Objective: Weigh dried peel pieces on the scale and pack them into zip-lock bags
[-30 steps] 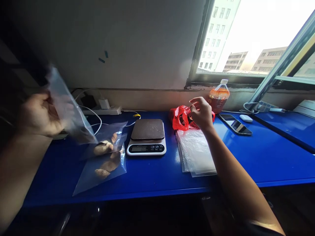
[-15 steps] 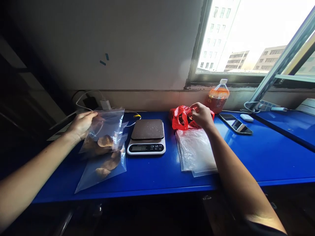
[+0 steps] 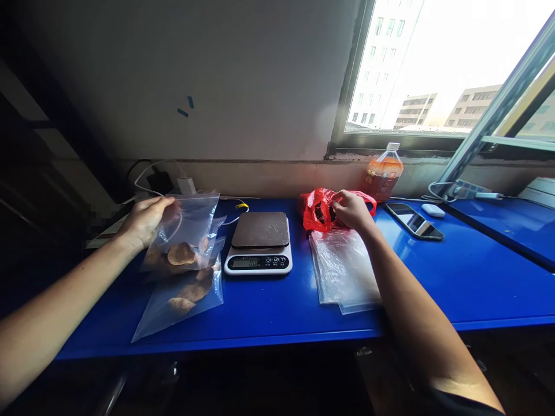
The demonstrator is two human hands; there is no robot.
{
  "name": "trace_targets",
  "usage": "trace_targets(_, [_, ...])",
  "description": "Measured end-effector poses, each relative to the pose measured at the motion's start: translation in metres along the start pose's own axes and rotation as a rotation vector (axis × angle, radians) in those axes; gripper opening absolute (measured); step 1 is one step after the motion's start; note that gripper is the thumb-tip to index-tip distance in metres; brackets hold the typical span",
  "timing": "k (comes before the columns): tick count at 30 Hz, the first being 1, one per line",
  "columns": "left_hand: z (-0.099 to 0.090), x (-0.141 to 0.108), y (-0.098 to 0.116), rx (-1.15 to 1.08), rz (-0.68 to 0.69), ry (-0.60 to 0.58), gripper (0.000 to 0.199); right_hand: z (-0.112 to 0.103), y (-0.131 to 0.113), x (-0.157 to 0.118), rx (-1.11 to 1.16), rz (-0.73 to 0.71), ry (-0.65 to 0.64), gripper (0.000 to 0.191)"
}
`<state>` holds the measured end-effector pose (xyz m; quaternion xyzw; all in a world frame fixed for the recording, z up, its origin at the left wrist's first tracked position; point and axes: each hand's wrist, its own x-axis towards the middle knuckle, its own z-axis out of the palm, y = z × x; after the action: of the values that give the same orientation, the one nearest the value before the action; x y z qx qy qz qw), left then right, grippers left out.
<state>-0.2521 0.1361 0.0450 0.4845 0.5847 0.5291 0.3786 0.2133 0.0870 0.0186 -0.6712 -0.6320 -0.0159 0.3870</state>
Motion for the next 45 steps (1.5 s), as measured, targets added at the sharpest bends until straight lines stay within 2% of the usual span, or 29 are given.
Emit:
trace_targets(4, [0.002,-0.01,0.004,-0.005,0.07,-0.038,0.032,-0.001,-0.009,-0.003,0.021,0.029,0.056,0.02])
trace_targets(8, [0.006,-0.02,0.009,-0.044,0.175,-0.055,0.006,-0.002,-0.023,-0.006,0.031,-0.05,0.114,0.021])
trace_targets(13, [0.012,-0.03,0.015,-0.074,0.261,-0.093,0.002,0.0,-0.031,-0.01,0.045,-0.1,0.072,0.023])
trace_targets(20, [0.014,-0.039,0.019,-0.035,0.309,-0.145,0.01,0.001,-0.018,-0.006,0.009,-0.048,0.065,0.022])
trace_targets(27, [0.014,-0.035,0.017,-0.023,0.323,-0.154,0.016,0.003,0.006,-0.001,-0.104,0.05,0.061,0.026])
trace_targets(32, [0.012,-0.031,0.013,0.0,0.341,-0.116,0.012,0.002,0.017,0.001,-0.171,0.014,0.005,0.031])
trace_targets(39, [0.013,-0.027,0.009,0.045,0.347,-0.095,0.009,0.012,0.018,0.007,-0.315,-0.091,-0.155,0.02])
trace_targets(45, [0.013,-0.024,0.005,0.081,0.368,-0.119,0.014,0.02,0.018,0.007,-0.406,-0.084,-0.168,0.026])
